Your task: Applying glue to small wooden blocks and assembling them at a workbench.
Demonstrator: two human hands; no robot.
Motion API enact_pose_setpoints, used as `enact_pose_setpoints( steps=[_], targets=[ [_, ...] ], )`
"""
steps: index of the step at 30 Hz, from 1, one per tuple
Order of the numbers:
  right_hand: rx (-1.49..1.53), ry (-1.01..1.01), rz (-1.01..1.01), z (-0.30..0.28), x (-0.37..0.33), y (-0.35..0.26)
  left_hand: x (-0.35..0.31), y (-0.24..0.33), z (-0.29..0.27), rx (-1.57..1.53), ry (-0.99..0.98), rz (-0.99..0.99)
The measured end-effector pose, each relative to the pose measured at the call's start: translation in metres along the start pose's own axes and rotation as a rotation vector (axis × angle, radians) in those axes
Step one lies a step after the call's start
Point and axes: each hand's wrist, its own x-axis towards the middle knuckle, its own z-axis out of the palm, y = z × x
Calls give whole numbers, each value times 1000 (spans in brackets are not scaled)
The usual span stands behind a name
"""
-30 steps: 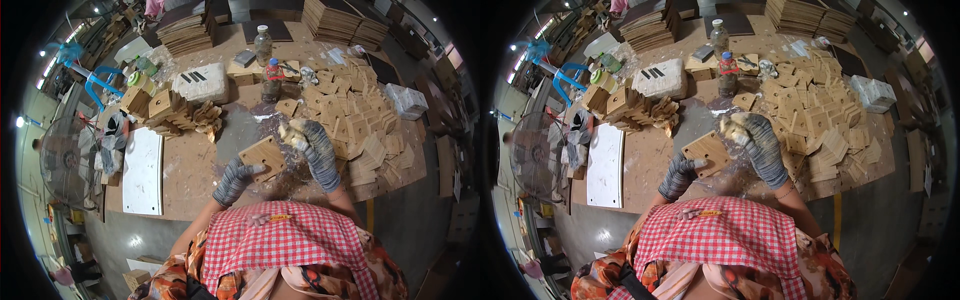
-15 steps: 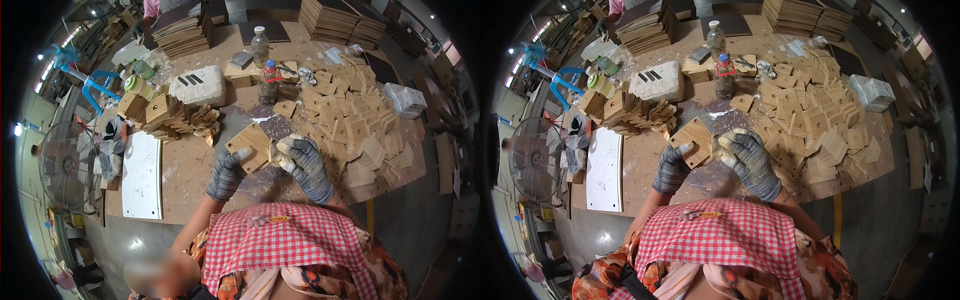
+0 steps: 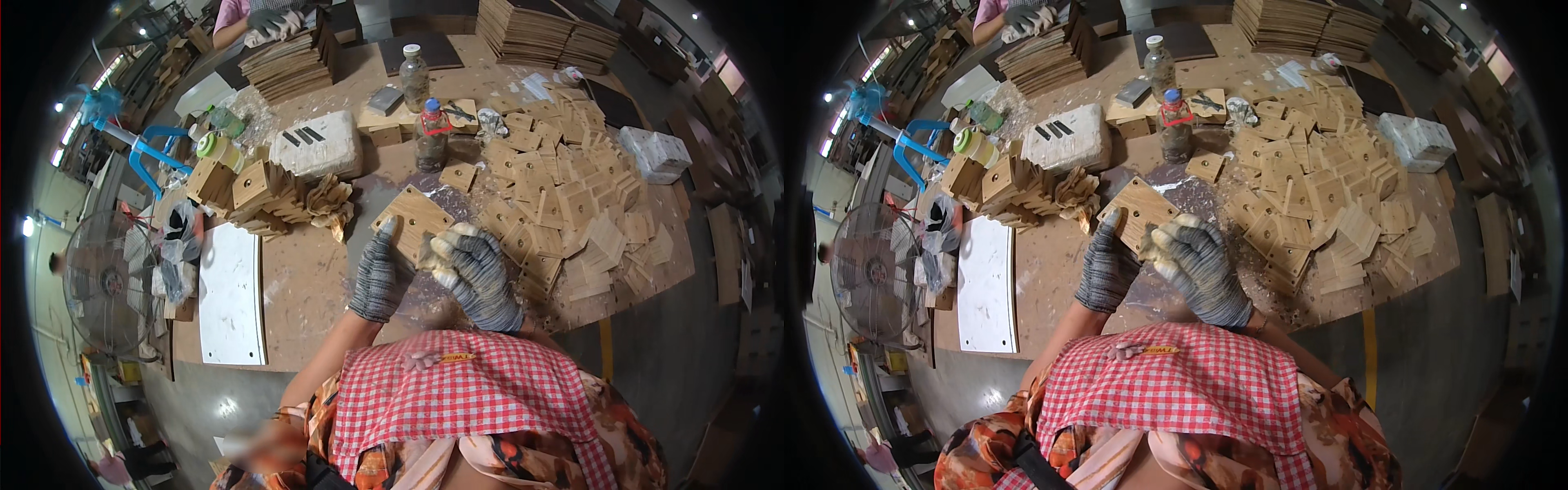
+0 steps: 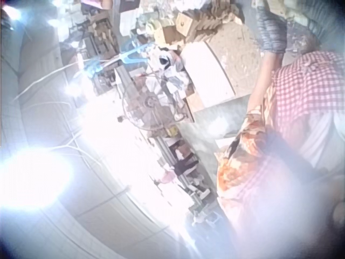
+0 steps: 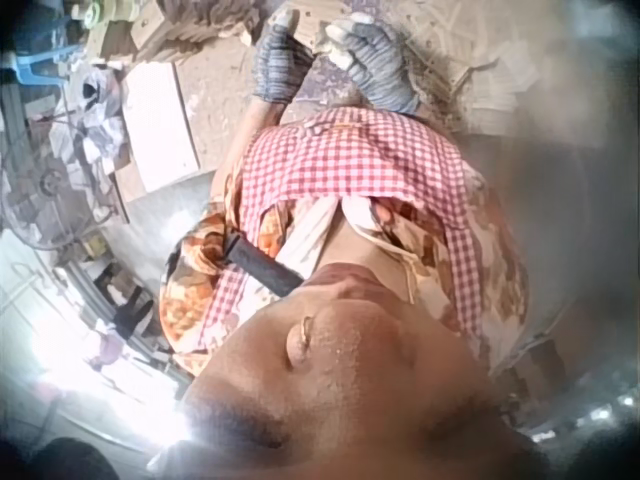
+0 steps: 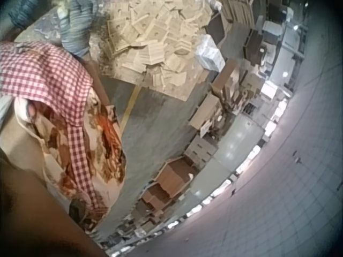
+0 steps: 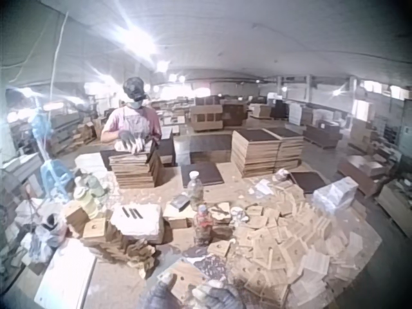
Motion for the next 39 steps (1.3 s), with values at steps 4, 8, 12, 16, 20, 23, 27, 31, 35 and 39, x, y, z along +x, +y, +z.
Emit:
enact_pose_setpoints(
  steps=[4,8,12,16,20,23,27,31,35,39],
  targets=[
    [92,-96,-30,4,-4,-5,4,-7,-16,5,170,6],
    [25,-177,-61,4,-8,2,0,-6,-12,-24,75,43],
    [-105,6,20,-7,-2,16,-10,0,8,-34,-83,75],
    [-62,64,209,-12,-1,20,-12,-2,1,-10,-80,65],
    [-11,88,284,-9,-8,28,-11,-1,3,10,-58,7],
    [25,89,313,-10,-11,28,-11,4,-11,246,-127,-29],
    [20,66,319,-9,-13,32,-11,21,-25,472,-209,-105],
    [-55,16,267,-4,-10,33,-9,25,-11,966,-254,-182],
    [-57,17,263,3,-7,37,-8,11,-7,617,-87,-271],
    [-63,49,207,0,-7,30,4,-7,-23,281,-6,-158]
  ],
)
